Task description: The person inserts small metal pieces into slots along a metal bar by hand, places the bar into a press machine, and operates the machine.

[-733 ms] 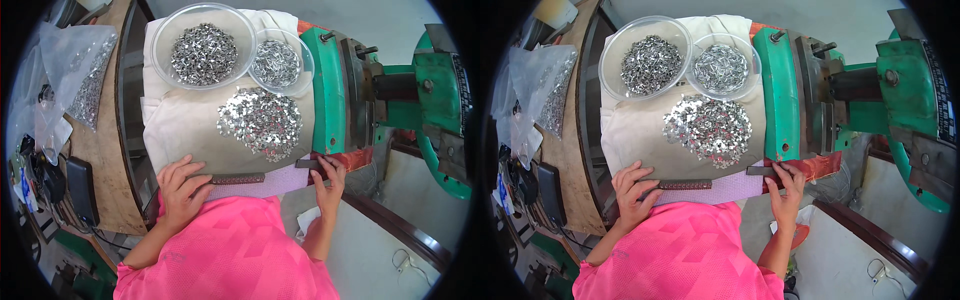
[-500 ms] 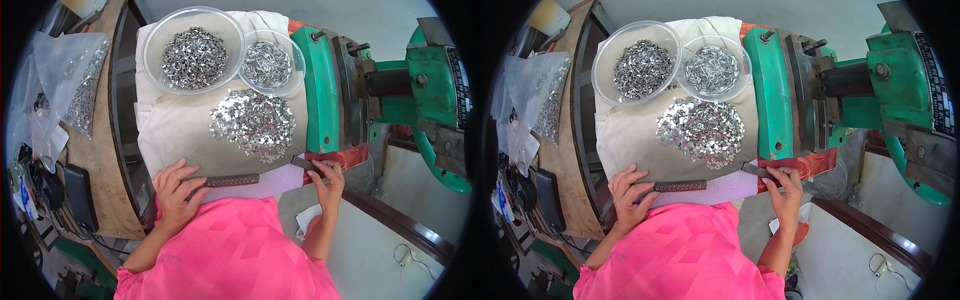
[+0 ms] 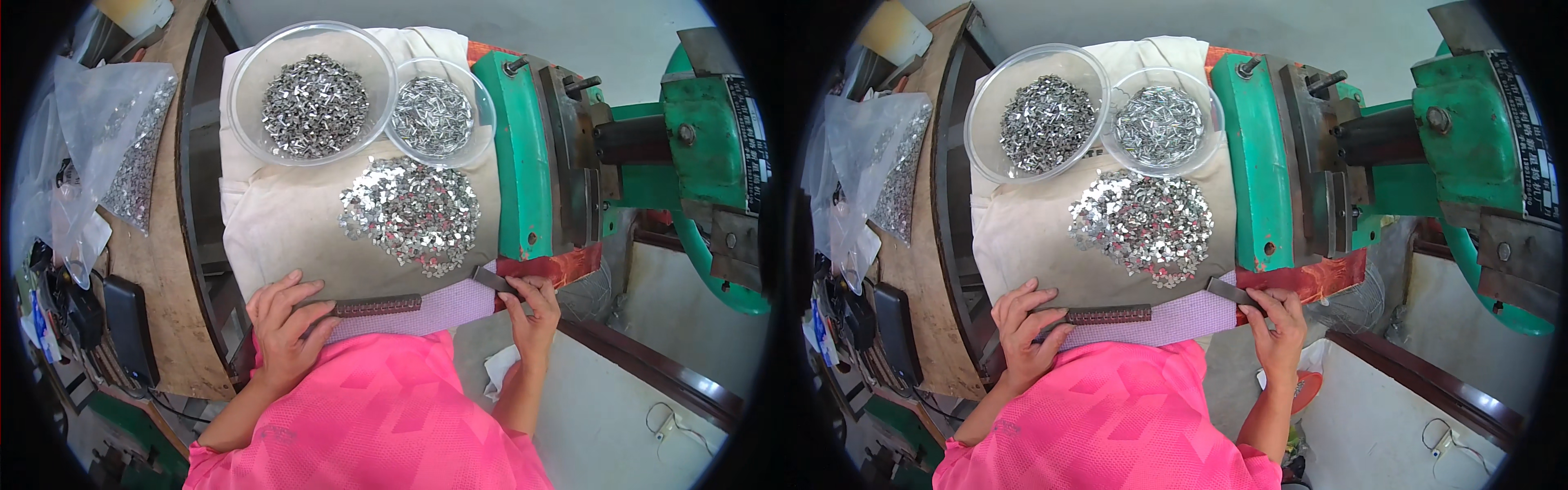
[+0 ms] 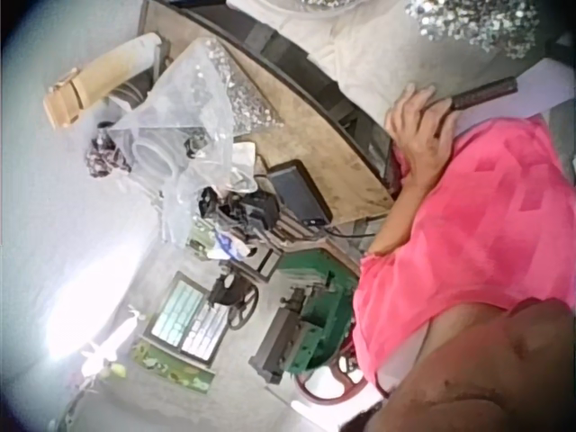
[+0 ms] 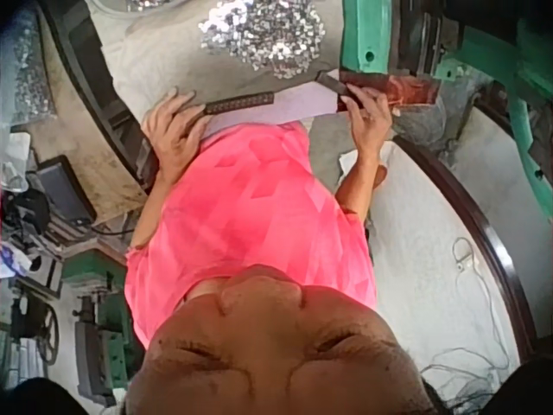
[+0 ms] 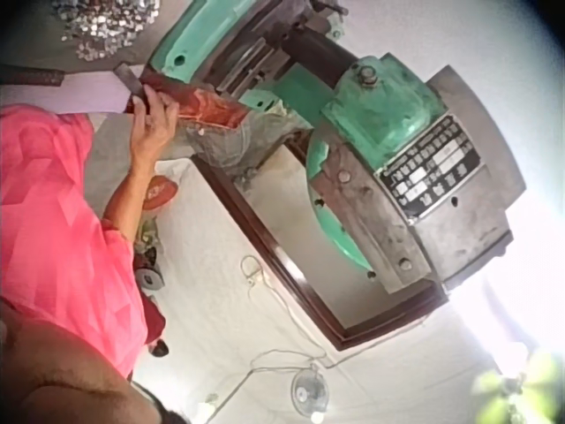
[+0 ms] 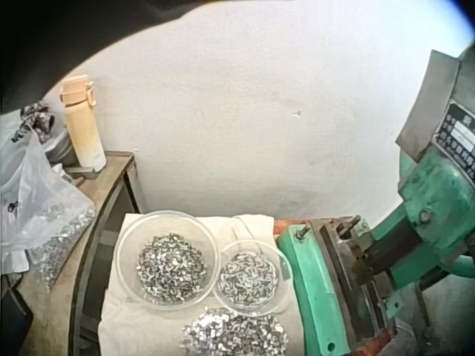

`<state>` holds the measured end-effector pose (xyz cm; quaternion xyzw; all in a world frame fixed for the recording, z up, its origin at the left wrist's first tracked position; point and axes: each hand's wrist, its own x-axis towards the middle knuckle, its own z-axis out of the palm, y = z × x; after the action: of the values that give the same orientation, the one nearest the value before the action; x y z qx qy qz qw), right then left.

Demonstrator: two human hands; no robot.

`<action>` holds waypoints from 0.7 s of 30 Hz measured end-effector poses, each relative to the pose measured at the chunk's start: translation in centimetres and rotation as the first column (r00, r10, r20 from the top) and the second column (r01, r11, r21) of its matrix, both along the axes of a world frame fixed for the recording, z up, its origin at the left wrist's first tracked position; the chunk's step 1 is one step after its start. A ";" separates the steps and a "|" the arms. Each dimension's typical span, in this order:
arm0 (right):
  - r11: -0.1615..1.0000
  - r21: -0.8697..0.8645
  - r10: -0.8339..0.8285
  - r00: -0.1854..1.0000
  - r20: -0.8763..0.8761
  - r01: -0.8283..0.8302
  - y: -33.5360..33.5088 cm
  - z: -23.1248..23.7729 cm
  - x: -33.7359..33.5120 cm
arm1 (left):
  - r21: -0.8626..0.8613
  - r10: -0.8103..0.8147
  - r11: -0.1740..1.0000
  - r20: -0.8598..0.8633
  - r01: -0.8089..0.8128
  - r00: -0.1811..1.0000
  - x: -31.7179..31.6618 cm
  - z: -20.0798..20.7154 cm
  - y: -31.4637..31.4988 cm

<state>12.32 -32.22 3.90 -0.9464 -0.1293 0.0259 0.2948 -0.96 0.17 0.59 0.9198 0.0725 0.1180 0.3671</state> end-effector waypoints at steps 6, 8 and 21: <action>0.993 0.118 0.016 1.000 0.013 -0.018 1.6 0.7 -0.4 | 0.018 -0.004 1.000 0.010 0.004 1.000 -0.2 -0.1 0.1; 0.991 0.133 0.017 1.000 0.003 -0.017 2.5 1.2 -0.4 | 0.019 0.000 1.000 0.002 0.000 1.000 -0.1 0.0 0.0; 0.948 0.129 0.284 0.956 0.073 -0.292 7.3 1.8 -0.2 | 0.020 0.002 1.000 -0.005 -0.002 1.000 0.1 -0.2 0.0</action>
<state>12.08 -24.94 5.67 -0.8949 -0.2755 0.0341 0.3494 -0.87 0.19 0.41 0.9238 0.0733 0.1168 0.3573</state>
